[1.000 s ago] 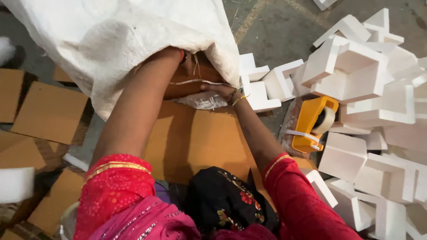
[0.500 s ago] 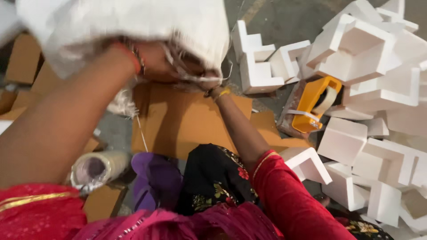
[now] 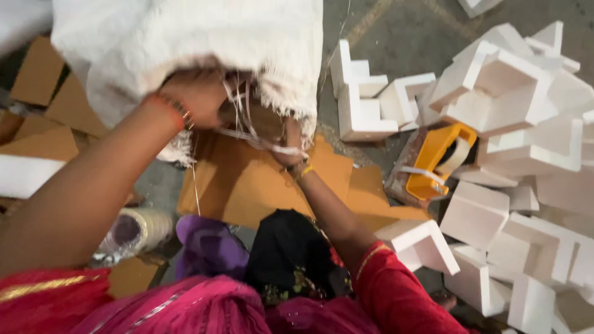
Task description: The person sits on the floor and assembles small white boxes by inserting white foam inserts into cardboard bases. They use a handheld tape dispenser to secure the foam pieces in place. The person also handles a large white sack and stacks the finished boxes.
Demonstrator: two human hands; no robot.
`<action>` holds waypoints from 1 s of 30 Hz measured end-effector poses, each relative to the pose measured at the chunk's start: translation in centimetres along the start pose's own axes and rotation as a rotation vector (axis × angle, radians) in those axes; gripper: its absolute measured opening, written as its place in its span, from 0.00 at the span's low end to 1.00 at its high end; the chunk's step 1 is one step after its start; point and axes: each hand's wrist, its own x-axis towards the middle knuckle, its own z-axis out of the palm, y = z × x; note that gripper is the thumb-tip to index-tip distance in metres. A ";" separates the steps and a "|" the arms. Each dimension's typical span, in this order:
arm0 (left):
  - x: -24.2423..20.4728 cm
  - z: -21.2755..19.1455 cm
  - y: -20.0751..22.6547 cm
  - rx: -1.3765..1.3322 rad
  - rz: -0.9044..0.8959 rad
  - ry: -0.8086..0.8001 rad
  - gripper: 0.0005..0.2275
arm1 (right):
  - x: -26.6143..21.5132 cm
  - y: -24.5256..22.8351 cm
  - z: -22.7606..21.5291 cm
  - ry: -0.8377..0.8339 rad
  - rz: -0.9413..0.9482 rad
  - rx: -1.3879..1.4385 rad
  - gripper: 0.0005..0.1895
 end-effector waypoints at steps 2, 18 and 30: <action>-1.6 0.9 -2.2 -0.022 -0.057 -0.055 0.35 | 0.6 0.6 0.7 -0.421 0.217 0.184 0.40; -4.2 -7.4 -1.7 0.014 -0.042 0.081 0.41 | 16.0 -5.4 -16.9 -0.185 -0.102 0.627 0.41; -16.4 1.8 19.2 -0.047 0.490 0.726 0.28 | -4.6 -8.9 -41.8 -0.193 -0.123 0.255 0.44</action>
